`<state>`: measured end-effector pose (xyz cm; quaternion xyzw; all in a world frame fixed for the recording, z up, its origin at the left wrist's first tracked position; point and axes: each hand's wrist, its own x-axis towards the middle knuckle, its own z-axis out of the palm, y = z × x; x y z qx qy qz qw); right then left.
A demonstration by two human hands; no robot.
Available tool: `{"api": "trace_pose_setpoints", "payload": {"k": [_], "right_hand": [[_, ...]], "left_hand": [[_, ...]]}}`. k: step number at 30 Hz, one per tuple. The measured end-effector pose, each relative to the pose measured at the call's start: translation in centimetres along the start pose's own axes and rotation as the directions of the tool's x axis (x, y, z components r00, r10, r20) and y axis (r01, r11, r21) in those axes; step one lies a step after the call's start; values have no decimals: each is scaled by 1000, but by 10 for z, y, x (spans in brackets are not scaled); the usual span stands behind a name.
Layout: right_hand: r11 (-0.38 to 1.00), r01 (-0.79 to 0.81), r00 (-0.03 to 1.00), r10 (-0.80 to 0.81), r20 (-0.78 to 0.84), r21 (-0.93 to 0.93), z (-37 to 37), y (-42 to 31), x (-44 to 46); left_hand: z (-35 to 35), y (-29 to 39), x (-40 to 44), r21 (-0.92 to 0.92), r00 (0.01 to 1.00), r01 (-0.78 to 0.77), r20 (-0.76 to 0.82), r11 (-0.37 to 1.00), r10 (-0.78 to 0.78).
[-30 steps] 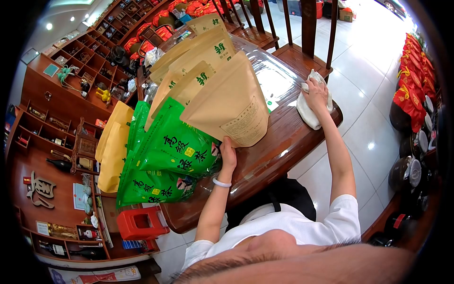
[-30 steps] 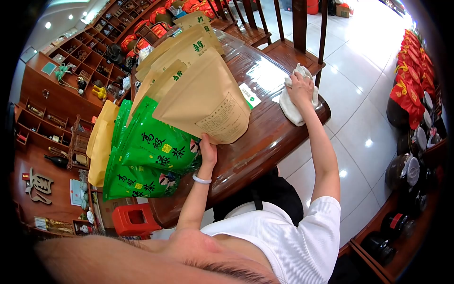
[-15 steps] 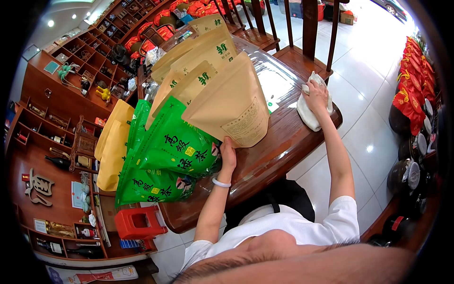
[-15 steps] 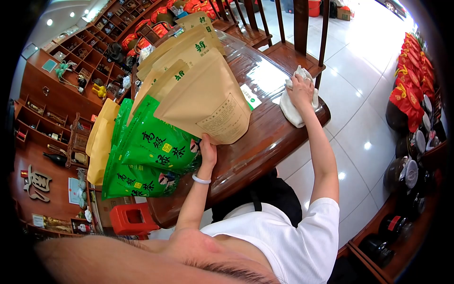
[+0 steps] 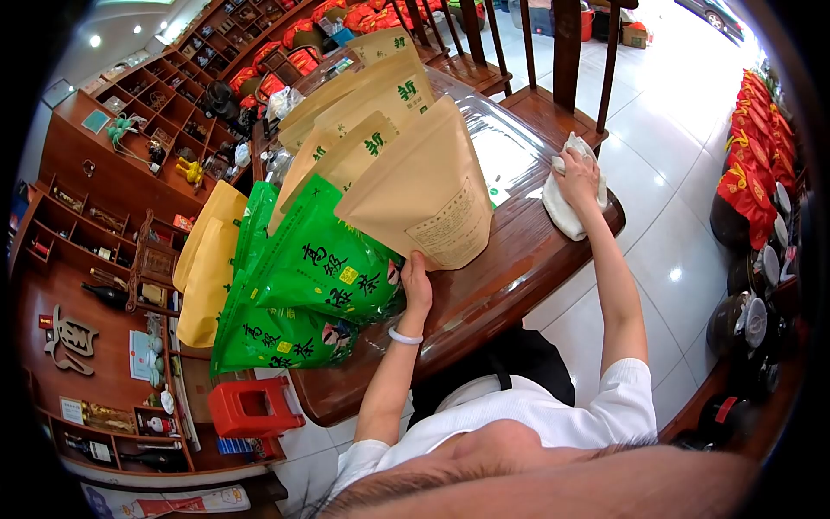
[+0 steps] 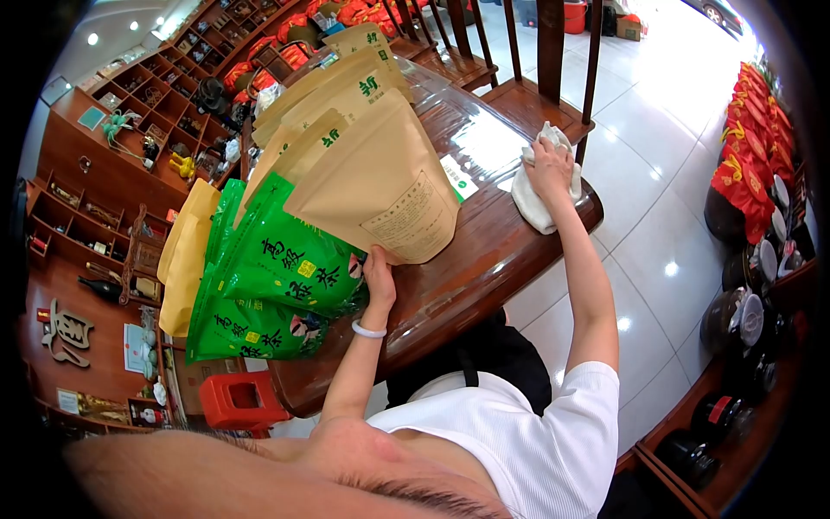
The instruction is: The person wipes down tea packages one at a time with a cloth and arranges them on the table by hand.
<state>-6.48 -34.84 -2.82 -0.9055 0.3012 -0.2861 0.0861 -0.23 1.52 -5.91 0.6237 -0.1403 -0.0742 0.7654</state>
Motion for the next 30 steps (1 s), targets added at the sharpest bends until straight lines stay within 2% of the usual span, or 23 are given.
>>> {"api": "trace_pose_setpoints", "payload": {"k": [6,14,21,24,26,30], "right_hand": [[1000,0,1000,0,13,-1,0,0,-1],[1000,1,1000,-1,7,20,0,1,-2],[1000,-10,1000,10,14,21,-1,-1,-3],[1000,-8,1000,8,13,18,1,0,-2],[1000,-14,1000,14,17,17,1,1,-1],[1000,-13,1000,12,12,18,-1,0,-2]], "left_hand": [[-3,-1,1,41,1000,-20,0,999,20],[2,-1,0,-14,998,-67,-16,998,67],[19,10,2,-43,997,-38,-74,998,35],[29,16,1,-95,997,-29,-69,995,22],[45,32,-2,-196,996,-75,-64,978,63],[52,31,2,-274,999,-43,-7,961,43]]}}
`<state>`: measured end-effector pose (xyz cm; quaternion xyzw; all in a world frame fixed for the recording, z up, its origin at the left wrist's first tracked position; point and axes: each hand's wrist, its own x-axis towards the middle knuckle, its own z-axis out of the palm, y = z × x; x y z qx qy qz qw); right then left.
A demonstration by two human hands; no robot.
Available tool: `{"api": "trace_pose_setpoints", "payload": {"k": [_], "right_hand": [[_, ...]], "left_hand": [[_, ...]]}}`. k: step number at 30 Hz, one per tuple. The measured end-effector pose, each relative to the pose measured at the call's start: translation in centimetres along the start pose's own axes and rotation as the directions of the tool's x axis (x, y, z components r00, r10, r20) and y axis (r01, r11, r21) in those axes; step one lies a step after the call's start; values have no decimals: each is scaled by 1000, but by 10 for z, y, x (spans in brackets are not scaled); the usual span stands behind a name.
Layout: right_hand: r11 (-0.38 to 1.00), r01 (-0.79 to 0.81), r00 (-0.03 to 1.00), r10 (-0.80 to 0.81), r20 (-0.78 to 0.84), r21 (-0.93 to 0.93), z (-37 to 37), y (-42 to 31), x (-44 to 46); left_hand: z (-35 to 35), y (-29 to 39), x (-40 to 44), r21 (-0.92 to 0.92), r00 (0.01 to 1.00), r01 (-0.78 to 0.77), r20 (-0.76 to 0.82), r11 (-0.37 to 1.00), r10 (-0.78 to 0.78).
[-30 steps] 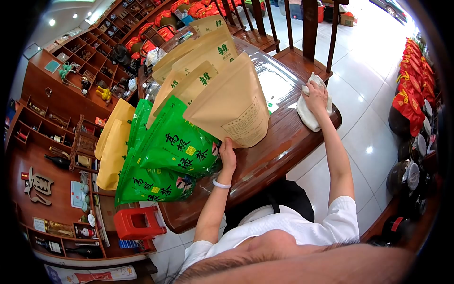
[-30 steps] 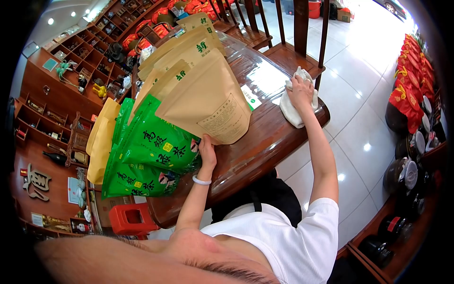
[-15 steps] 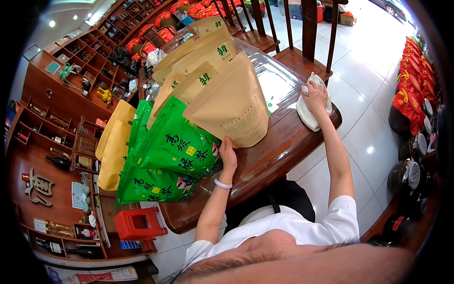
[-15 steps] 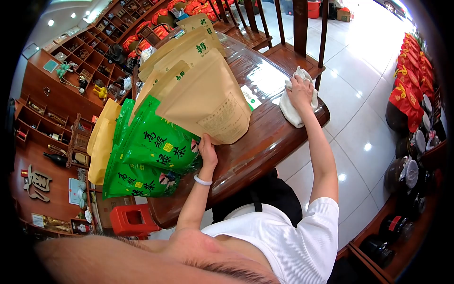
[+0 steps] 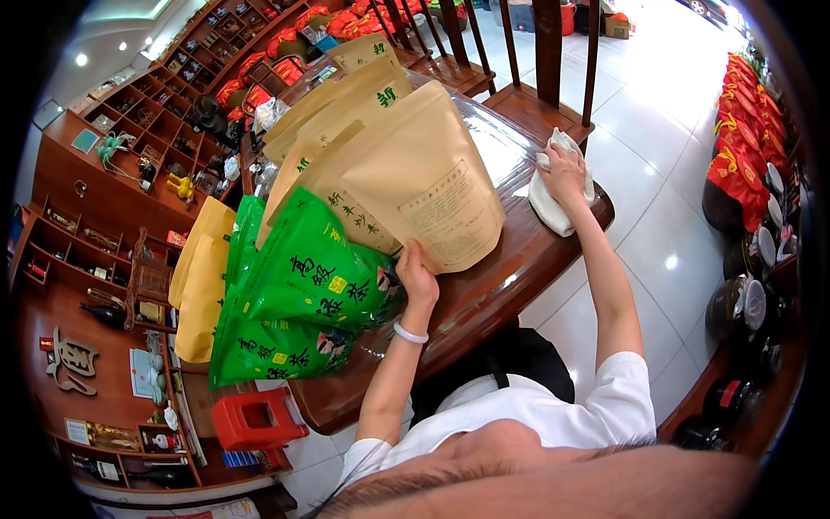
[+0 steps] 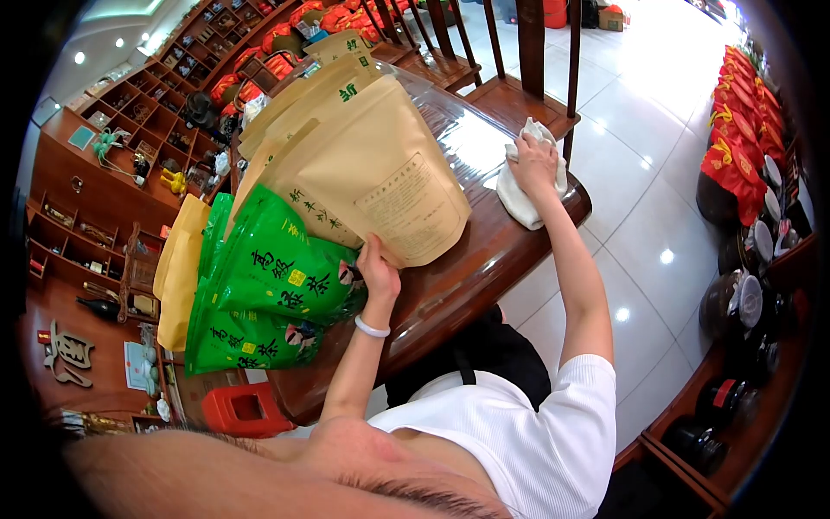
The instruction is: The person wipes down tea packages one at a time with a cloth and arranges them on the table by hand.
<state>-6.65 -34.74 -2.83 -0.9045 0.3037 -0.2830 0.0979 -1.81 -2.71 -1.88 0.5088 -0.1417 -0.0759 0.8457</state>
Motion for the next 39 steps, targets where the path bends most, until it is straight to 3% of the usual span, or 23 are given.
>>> {"api": "trace_pose_setpoints", "payload": {"k": [8,26,39], "right_hand": [[1000,-2,1000,2,0,-14,2,0,0],[1000,13,1000,-13,-18,-18,1,-1,0],[1000,9,1000,-10,-8,-25,-2,-3,0]], "left_hand": [[11,2,4,-10,992,118,52,993,-118],[25,6,6,24,1000,16,8,1000,-17],[21,4,6,58,999,33,3,998,-33]]}}
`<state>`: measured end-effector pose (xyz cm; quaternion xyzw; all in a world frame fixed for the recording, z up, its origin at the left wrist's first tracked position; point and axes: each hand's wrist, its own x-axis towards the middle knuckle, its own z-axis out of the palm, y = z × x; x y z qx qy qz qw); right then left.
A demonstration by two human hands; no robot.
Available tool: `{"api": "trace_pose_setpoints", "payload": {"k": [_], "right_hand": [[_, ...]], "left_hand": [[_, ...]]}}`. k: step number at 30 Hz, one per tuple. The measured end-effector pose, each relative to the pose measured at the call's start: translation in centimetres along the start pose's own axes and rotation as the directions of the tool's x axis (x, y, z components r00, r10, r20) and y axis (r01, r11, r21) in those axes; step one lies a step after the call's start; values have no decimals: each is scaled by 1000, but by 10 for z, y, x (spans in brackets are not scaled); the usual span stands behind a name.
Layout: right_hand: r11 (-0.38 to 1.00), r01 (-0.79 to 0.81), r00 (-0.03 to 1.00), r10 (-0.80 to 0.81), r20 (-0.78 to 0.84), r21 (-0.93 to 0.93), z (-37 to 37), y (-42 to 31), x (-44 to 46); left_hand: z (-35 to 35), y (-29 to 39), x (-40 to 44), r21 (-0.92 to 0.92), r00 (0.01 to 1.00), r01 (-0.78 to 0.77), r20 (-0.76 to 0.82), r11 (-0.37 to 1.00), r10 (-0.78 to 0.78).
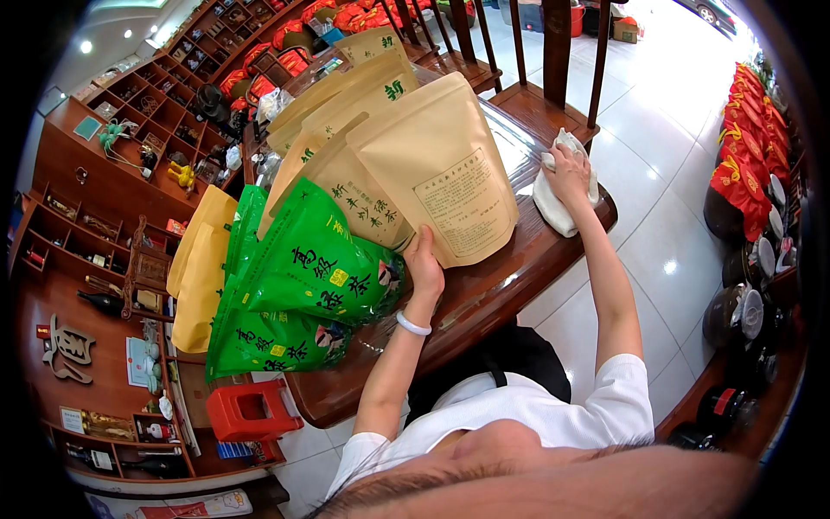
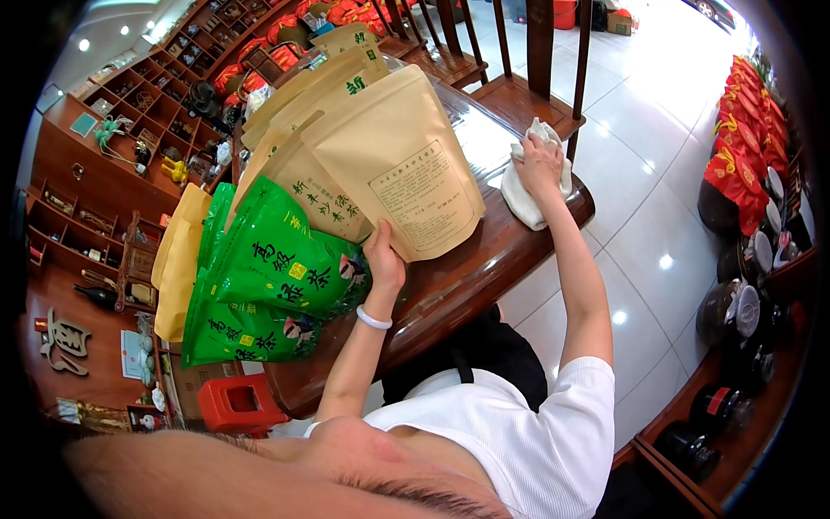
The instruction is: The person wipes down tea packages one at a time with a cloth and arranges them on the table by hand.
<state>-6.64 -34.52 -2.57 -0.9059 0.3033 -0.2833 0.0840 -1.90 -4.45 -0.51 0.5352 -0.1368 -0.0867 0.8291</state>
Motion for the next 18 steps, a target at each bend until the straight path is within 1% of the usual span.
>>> {"api": "trace_pose_setpoints", "payload": {"k": [6,11,13,15,16,18], "right_hand": [[1000,2,1000,-2,4,17,2,2,0],[1000,7,1000,-7,3,11,4,3,0],[1000,15,1000,-15,2,13,2,3,0],[999,47,998,-47,-33,4,1,2,-1],[999,48,998,-48,-35,3,-1,2,-2],[994,106,994,-106,-20,21,-3,0,-3]], "left_hand": [[-3,-3,-2,-13,1000,-5,5,1000,5],[-7,-7,-8,-16,999,-48,-12,999,48],[-13,-9,-9,-30,999,-33,-9,999,33],[-17,-8,-11,-43,1000,-20,-8,999,20],[-19,-7,-12,-32,999,-41,-34,999,40],[-27,-3,-14,-22,996,-73,-59,997,72]]}}
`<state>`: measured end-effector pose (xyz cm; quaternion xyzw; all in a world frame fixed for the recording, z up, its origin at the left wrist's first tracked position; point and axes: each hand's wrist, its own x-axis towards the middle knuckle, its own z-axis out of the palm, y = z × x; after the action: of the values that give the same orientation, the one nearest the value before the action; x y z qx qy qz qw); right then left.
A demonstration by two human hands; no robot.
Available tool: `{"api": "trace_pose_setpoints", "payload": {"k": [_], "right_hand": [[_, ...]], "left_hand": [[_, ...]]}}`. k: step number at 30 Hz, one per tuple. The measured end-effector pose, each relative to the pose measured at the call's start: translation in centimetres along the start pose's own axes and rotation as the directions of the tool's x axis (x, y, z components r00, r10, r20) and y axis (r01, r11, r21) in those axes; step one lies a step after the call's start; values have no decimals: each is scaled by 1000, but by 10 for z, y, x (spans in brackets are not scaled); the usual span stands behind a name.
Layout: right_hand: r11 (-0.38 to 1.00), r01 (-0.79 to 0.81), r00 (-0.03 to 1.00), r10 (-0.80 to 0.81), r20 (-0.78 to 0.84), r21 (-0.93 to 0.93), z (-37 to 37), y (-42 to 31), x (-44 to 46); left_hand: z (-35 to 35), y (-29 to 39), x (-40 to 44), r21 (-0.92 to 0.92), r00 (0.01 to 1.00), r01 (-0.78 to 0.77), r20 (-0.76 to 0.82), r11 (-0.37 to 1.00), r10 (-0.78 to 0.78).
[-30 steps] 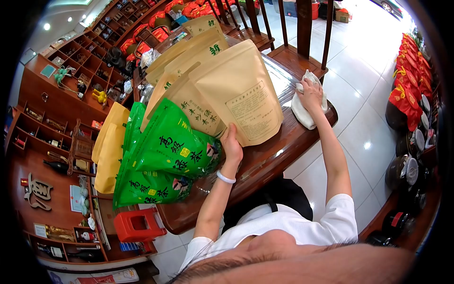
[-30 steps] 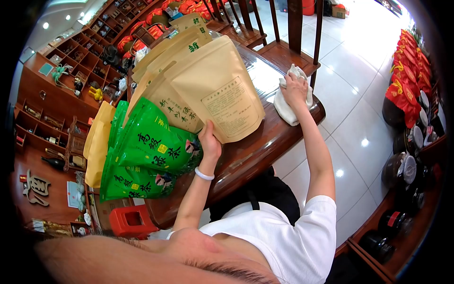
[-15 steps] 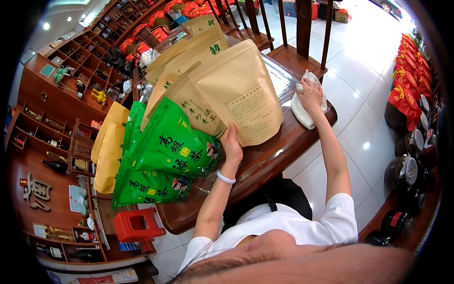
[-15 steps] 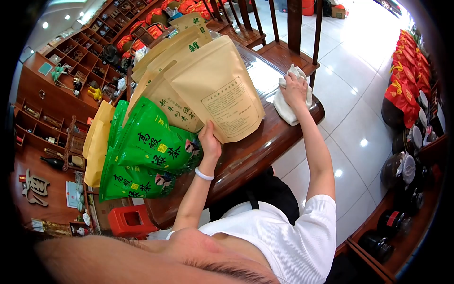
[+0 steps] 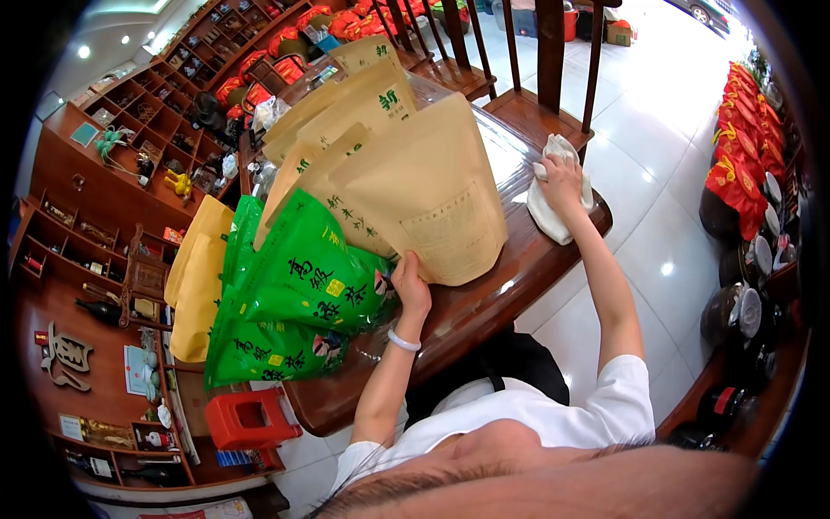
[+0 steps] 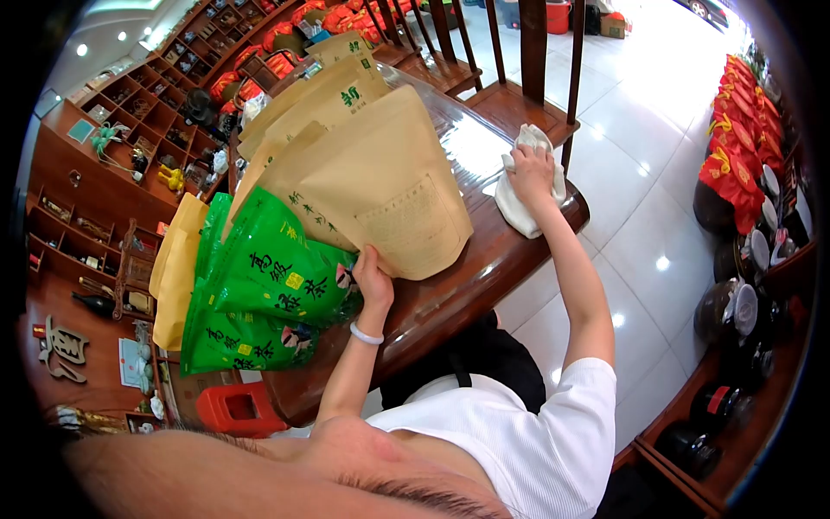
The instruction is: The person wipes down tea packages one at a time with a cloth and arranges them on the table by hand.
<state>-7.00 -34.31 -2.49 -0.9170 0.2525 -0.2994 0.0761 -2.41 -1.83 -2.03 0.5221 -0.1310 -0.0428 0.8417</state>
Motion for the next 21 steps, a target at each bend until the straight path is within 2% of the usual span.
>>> {"api": "trace_pose_setpoints", "payload": {"k": [2,3,5,6,7,8,10,11,13,14,16,18,19,21], "right_hand": [[999,15,1000,-16,18,48,0,-1,0],[995,25,999,-29,45,93,0,-1,0],[988,66,998,-64,-19,141,-3,-5,-1],[980,29,999,-37,36,196,-6,-7,0],[969,-7,995,-17,94,248,-7,-10,3],[969,11,996,-33,83,247,-6,-12,7],[942,-55,987,2,159,332,-3,-19,16],[940,-70,991,27,135,332,-1,-27,19],[928,-17,989,-39,142,372,9,-39,33],[927,3,990,-55,127,375,17,-45,42],[932,22,968,-110,225,361,34,-56,66],[920,50,969,-139,205,388,51,-71,89],[910,56,967,-152,205,412,64,-77,99],[903,110,951,-217,219,416,98,-85,130]], "left_hand": [[-15,2,-4,135,998,64,-15,989,-63],[-26,0,-7,131,999,51,-12,990,-50],[-48,-6,-13,353,999,9,42,935,-26],[-47,-2,-16,345,999,-6,43,939,-9],[-41,8,-22,422,994,-86,91,903,53],[-36,14,-27,492,984,-164,140,855,109],[-34,19,-31,493,986,-157,134,856,103],[-33,20,-32,502,987,-140,136,853,82],[-31,19,-32,494,988,-143,114,858,100],[-35,19,-32,556,991,-119,119,823,62],[-40,11,-30,605,992,-111,117,788,49],[-48,0,-31,602,997,19,53,799,-64],[-47,1,-32,598,998,13,46,801,-51],[-44,7,-35,683,989,-11,113,730,-91]]}}
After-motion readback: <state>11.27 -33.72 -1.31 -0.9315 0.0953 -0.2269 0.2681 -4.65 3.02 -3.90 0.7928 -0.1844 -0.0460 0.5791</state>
